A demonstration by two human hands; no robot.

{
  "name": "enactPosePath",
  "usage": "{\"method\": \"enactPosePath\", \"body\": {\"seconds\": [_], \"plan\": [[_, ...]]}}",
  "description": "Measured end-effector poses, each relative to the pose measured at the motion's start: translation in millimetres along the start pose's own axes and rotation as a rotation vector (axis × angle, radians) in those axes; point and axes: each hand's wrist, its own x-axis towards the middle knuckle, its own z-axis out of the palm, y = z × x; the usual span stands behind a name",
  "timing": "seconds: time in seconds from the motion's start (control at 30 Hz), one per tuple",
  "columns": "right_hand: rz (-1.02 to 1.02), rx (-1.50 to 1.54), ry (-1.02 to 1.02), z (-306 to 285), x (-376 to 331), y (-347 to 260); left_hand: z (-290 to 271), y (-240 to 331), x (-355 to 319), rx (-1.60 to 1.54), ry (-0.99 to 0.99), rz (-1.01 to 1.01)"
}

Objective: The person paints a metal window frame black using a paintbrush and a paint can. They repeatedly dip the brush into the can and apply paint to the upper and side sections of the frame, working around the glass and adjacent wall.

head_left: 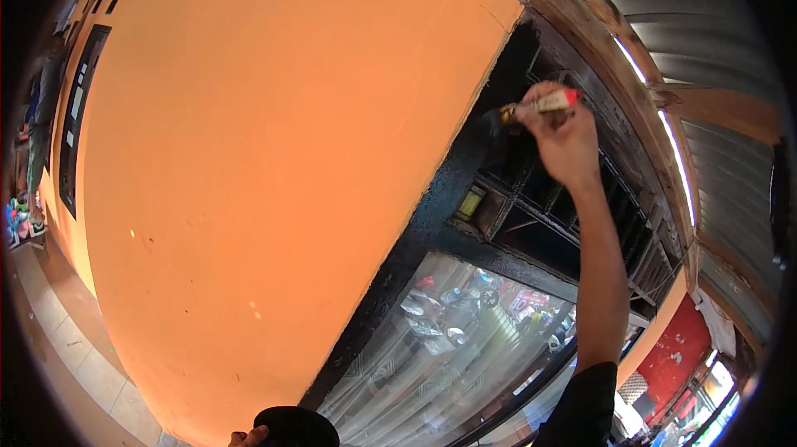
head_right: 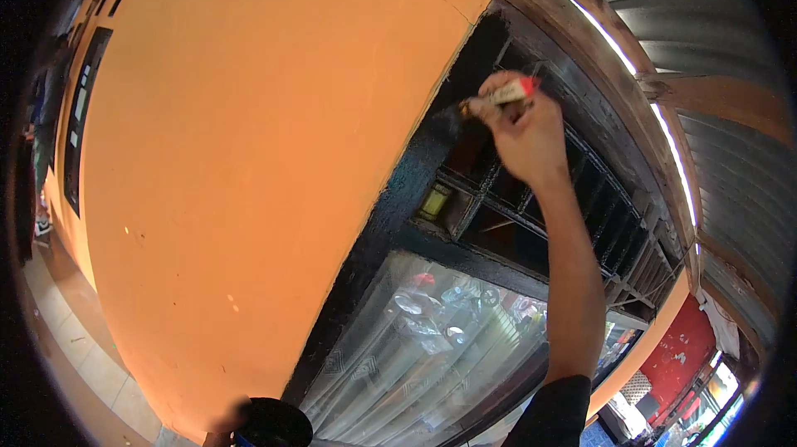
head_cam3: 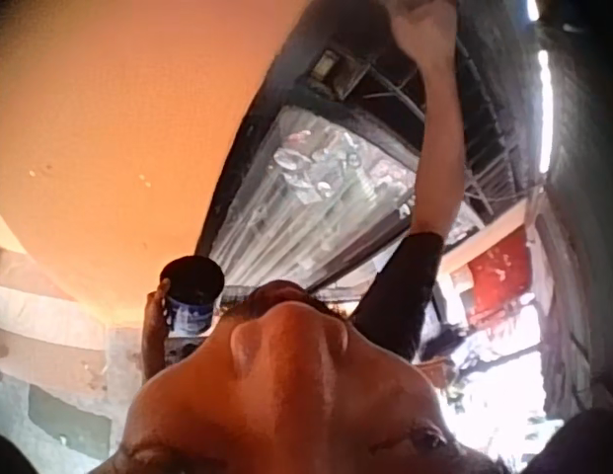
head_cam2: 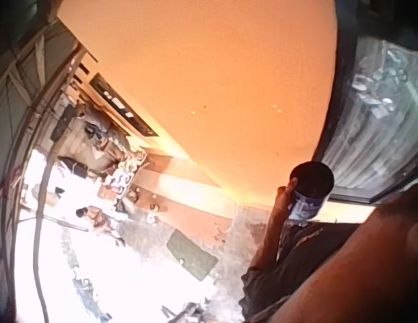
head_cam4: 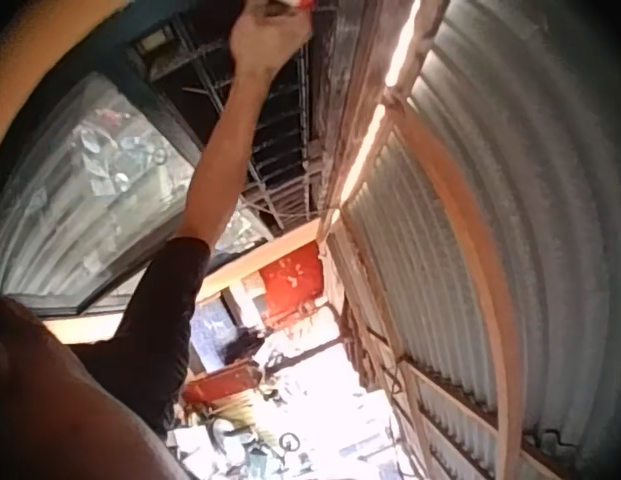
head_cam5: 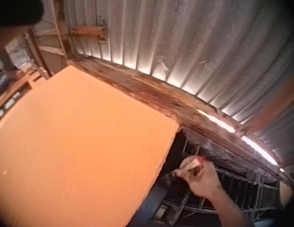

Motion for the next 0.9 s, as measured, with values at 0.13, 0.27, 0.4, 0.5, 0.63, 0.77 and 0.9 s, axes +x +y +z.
{"method": "enactPosePath", "body": {"seconds": [0.13,0.27,0.4,0.5,0.63,0.77,0.9], "plan": [[-0.157,-0.298,0.276,-13,38,-14,2,-9,9,-0.035,0.025,0.021],[-0.454,-0.43,0.558,-18,68,-17,-2,-9,16,0.004,-0.018,-0.015],[-0.458,-0.463,0.443,-12,76,-7,-3,-6,18,0.03,-0.089,0.005],[-0.403,-0.441,0.482,-7,74,2,0,-10,17,-0.073,-0.018,0.139],[-0.371,-0.428,0.51,-8,73,8,-2,-9,22,0.043,-0.036,0.006],[-0.335,-0.441,0.505,-12,68,5,1,-5,22,-0.032,0.008,0.046],[-0.277,-0.426,0.524,-15,60,-1,4,6,15,0.013,0.032,0.06]]}}
